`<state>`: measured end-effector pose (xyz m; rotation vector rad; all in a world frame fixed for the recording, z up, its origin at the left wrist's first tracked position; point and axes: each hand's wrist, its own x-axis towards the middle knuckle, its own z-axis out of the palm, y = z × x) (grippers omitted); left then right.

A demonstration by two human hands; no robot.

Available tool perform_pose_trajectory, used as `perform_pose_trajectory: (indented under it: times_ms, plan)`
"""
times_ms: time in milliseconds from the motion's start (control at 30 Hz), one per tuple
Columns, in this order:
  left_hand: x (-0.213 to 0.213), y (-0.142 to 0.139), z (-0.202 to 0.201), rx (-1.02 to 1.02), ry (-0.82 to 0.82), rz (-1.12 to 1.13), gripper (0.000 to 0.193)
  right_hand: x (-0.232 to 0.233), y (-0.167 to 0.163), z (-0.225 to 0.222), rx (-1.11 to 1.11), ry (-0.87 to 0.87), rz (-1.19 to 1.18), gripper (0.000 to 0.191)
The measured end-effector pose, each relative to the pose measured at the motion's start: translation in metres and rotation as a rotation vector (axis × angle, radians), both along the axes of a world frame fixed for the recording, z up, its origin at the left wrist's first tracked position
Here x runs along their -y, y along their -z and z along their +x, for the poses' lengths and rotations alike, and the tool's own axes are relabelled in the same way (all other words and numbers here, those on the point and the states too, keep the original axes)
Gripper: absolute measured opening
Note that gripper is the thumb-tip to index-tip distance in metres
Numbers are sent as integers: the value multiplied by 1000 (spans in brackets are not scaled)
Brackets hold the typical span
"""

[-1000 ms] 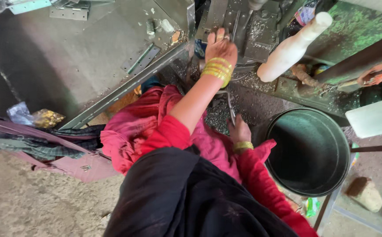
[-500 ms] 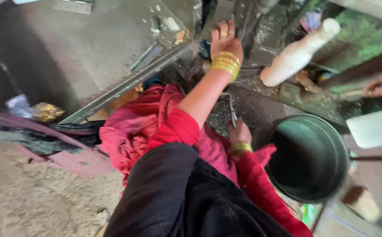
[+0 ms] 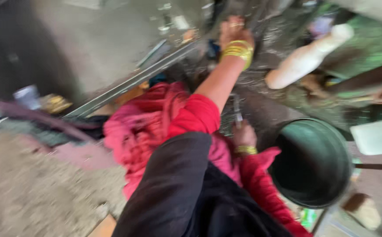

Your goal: The person repeatedly places metal hinge pieces under a drill press, operates the lever to drill holes, and then removes the finished pieces. The person handles the metal pieces one at a time and places them on a nearby tray after drilling.

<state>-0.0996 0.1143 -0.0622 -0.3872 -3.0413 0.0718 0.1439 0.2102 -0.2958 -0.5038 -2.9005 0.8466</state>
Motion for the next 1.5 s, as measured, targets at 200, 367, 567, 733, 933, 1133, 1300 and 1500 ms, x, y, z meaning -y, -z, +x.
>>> perform_pose_trajectory:
  times_ms: [200,367,567,733,933,1133,1300,1500]
  plan:
    - [105,18,34,-178,-3,468,35,-3,-64,7,-151,-16,-28,47]
    - [241,31,29,160,-439,157,40,6,-171,-7,-654,-110,171,45]
    - [292,37,14,81,-516,466,91,20,-240,-22,-525,-134,71,31]
    - [309,34,3,148,-455,569,61,29,-250,-21,-490,-119,100,30]
    - [255,37,-5,-351,-105,531,27,26,-239,-25,-515,-90,318,30]
    - [82,36,13,-142,106,745,24,24,-235,-26,-450,-74,193,27]
    - [27,30,59,-230,135,394,24,21,-230,-25,-406,-59,101,25]
    - [32,2,82,31,165,9,25,11,-211,-33,-299,-243,-27,31]
